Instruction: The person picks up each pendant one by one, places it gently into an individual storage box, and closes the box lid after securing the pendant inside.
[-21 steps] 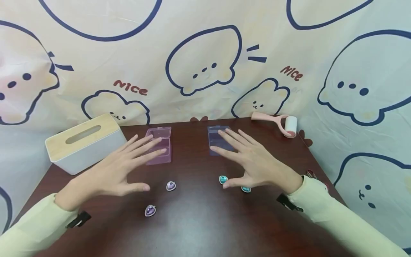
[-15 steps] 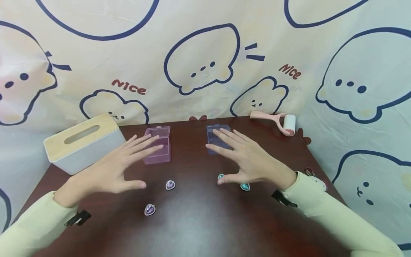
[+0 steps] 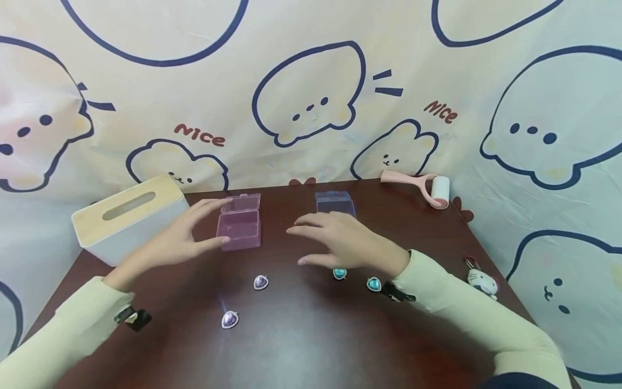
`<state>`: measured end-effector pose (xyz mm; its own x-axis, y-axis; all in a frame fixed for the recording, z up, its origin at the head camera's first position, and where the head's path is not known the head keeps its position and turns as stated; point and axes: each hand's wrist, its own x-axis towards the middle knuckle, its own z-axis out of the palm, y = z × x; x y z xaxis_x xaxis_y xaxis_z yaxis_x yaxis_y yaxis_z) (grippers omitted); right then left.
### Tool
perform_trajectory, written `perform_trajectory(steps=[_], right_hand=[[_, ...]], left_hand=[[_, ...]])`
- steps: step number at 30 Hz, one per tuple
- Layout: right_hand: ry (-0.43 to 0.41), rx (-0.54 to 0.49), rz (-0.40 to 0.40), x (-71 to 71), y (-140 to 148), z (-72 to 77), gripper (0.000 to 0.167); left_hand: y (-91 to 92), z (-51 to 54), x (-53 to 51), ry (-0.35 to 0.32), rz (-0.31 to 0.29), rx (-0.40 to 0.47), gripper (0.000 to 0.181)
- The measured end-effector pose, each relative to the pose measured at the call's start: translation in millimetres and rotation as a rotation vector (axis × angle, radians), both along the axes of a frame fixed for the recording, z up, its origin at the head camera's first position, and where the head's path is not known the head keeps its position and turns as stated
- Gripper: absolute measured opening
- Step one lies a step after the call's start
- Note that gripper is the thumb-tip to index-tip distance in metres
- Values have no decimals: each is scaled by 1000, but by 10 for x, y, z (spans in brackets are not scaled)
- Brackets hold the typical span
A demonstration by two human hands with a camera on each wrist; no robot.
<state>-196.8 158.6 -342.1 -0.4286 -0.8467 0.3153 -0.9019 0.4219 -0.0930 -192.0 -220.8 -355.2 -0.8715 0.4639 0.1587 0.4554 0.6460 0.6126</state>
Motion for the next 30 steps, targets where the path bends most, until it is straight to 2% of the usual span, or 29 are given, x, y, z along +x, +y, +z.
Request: perform_trajectory(steps=[5, 9, 11, 14, 18, 21, 25, 30], right_hand=[[-168, 6, 49, -64, -237, -85, 51], [-275, 60, 97, -124, -472, -280, 45], [-297, 106, 95, -117, -584, -403, 45], [-292, 164, 29, -72, -731, -567, 46], [-253, 163, -154, -19, -903, -695, 47], [-264, 149, -262, 15, -1010, -747, 51], [-289, 190, -308, 80, -1109, -842, 59], [-304, 195, -331, 158, -1161, -989, 60]], left_hand=[[-91, -194, -197, -102, 60, -23, 94], [-167, -314, -304, -202, 72, -65, 104], [-189, -379, -335, -266, 63, -48, 107], [-192, -479, -379, -342, 45, 26, 108], [-167, -595, -460, -421, 49, 152, 108], [-152, -653, -517, -485, 71, 214, 109], [-162, -691, -553, -531, 99, 231, 110], [-177, -724, -550, -540, 106, 200, 109]])
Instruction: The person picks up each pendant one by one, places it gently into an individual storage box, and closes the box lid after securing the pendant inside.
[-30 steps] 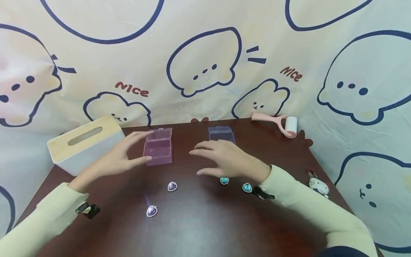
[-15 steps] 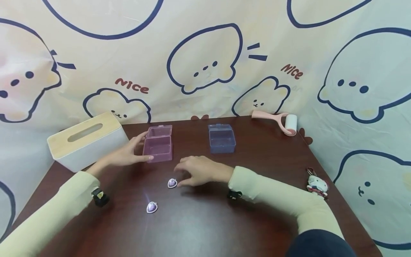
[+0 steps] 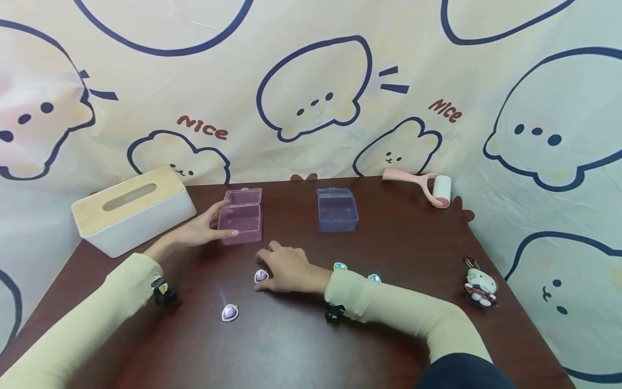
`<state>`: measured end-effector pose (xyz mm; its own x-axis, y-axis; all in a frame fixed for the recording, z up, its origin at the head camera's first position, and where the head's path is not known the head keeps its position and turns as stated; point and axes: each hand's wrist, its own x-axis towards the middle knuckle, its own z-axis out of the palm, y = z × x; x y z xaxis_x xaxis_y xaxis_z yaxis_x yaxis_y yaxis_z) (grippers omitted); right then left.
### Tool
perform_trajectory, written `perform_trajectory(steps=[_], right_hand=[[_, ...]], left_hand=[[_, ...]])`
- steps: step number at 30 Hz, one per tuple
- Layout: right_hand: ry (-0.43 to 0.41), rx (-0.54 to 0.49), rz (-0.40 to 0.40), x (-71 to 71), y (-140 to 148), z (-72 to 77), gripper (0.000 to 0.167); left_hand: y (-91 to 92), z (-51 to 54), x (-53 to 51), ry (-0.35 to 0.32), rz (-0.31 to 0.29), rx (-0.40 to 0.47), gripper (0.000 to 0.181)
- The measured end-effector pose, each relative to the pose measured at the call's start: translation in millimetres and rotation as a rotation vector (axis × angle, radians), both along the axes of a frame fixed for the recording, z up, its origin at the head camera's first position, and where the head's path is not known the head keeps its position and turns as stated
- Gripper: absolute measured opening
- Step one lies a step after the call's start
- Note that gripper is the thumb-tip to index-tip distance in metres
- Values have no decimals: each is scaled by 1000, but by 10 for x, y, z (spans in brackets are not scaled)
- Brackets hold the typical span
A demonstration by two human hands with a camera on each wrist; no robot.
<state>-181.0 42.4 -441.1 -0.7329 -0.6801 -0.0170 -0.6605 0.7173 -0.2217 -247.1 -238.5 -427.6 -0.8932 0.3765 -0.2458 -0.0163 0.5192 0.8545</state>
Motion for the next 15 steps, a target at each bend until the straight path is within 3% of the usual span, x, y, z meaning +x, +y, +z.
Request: perform_trajectory(steps=[7, 15], right_hand=[[-40, -40, 9, 18, -1, -60, 38], [9, -25, 131, 56, 4, -39, 39]], left_hand=[[-5, -29, -3, -4, 0, -9, 109], [-1, 3, -24, -15, -11, -37, 101]])
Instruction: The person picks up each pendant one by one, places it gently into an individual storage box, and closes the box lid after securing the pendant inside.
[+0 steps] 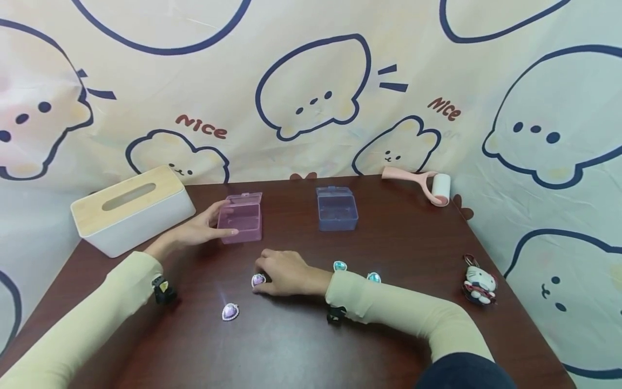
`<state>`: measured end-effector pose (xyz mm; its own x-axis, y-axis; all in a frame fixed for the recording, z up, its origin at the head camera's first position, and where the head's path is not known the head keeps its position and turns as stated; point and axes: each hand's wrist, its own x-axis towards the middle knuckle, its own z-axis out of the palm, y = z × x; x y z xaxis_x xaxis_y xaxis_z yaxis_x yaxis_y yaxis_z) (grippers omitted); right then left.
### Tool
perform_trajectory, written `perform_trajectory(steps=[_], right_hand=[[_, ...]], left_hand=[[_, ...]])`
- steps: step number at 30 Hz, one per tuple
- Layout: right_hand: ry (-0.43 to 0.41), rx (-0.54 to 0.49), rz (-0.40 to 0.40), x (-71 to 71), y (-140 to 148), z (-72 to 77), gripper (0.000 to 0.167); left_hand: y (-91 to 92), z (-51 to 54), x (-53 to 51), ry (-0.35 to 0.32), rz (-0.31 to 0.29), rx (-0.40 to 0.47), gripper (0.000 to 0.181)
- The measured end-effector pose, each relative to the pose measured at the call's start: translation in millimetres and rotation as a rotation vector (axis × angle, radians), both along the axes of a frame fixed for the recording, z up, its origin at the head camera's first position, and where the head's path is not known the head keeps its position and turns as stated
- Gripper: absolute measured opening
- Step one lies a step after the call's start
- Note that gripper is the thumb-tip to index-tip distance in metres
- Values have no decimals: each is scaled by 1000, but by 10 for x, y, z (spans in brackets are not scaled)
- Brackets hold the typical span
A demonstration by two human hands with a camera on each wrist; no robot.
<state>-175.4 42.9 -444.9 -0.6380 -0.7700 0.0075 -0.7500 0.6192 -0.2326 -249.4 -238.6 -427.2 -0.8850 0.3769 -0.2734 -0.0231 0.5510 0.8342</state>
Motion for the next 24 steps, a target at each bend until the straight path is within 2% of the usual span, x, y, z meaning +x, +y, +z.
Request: perform_trajectory(steps=[5, 11, 21, 24], right_hand=[[-45, -58, 37, -38, 7, 47, 33], [-76, -159, 66, -123, 3, 158, 30], [-109, -473, 124, -237, -16, 252, 26], [-107, -530, 127, -269, -11, 280, 26]], left_hand=[[7, 5, -7, 1, 1, -23, 101], [-18, 3, 5, -1, 1, -9, 102], [-32, 13, 20, -2, -13, 3, 103], [-7, 14, -6, -1, -28, 8, 101]])
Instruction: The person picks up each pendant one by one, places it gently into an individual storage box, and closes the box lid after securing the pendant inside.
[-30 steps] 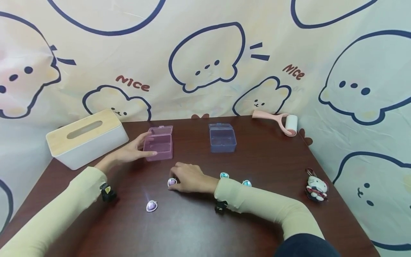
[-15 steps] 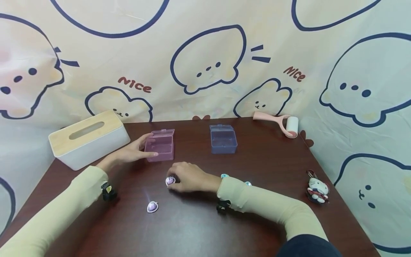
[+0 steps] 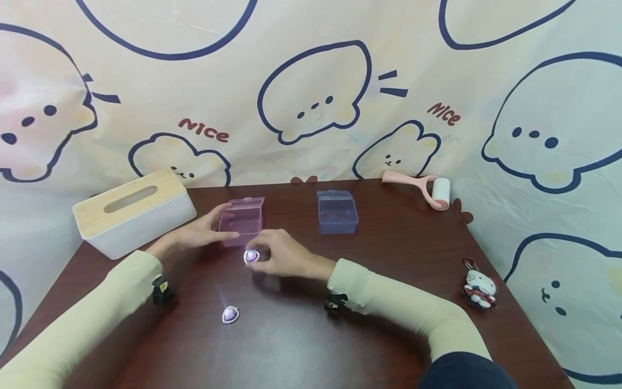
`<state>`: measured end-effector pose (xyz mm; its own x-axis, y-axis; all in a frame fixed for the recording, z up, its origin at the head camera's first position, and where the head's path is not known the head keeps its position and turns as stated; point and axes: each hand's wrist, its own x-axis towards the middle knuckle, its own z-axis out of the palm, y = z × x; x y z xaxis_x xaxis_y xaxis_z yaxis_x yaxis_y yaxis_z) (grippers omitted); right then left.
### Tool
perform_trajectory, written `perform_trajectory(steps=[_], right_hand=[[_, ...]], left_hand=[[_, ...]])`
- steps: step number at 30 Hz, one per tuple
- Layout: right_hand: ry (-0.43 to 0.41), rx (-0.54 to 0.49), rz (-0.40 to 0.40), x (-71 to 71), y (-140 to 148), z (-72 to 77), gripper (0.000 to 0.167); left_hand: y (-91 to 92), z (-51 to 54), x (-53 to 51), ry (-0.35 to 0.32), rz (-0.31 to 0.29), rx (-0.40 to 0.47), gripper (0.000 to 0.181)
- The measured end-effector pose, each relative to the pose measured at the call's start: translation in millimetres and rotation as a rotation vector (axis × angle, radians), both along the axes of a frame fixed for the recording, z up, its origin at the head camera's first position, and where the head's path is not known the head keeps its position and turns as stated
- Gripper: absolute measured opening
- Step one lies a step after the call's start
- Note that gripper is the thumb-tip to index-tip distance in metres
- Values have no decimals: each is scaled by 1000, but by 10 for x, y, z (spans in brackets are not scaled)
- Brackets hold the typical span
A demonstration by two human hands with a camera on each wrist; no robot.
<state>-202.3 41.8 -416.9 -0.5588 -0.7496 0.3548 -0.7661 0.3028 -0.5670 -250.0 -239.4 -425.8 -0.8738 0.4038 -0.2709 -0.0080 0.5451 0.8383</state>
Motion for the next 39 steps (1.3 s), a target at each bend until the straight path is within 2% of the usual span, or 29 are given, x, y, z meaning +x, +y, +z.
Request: perform_trajectory(steps=[7, 14, 19, 22, 26, 32, 39], right_hand=[[-73, -41, -6, -119, -31, 99, 27], [-88, -58, -48, -256, -35, 246, 27], [-107, -46, -53, -338, -63, 315, 28], [-113, -52, -56, -380, -95, 322, 28], [-136, -32, -84, -411, -124, 284, 29], [-173, -24, -131, -468, -189, 239, 31], [-161, 18, -139, -602, -326, 286, 30]], left_hand=[[-5, -19, -13, 3, -17, -13, 102], [0, -31, -26, 16, -39, -8, 100], [-8, -15, -51, 26, -74, -51, 101], [-14, -7, -53, 44, -77, -71, 99], [-7, -35, -34, 35, -100, -92, 100], [-6, -59, -26, 29, -104, -86, 100], [-38, 6, -42, 49, -102, -65, 99]])
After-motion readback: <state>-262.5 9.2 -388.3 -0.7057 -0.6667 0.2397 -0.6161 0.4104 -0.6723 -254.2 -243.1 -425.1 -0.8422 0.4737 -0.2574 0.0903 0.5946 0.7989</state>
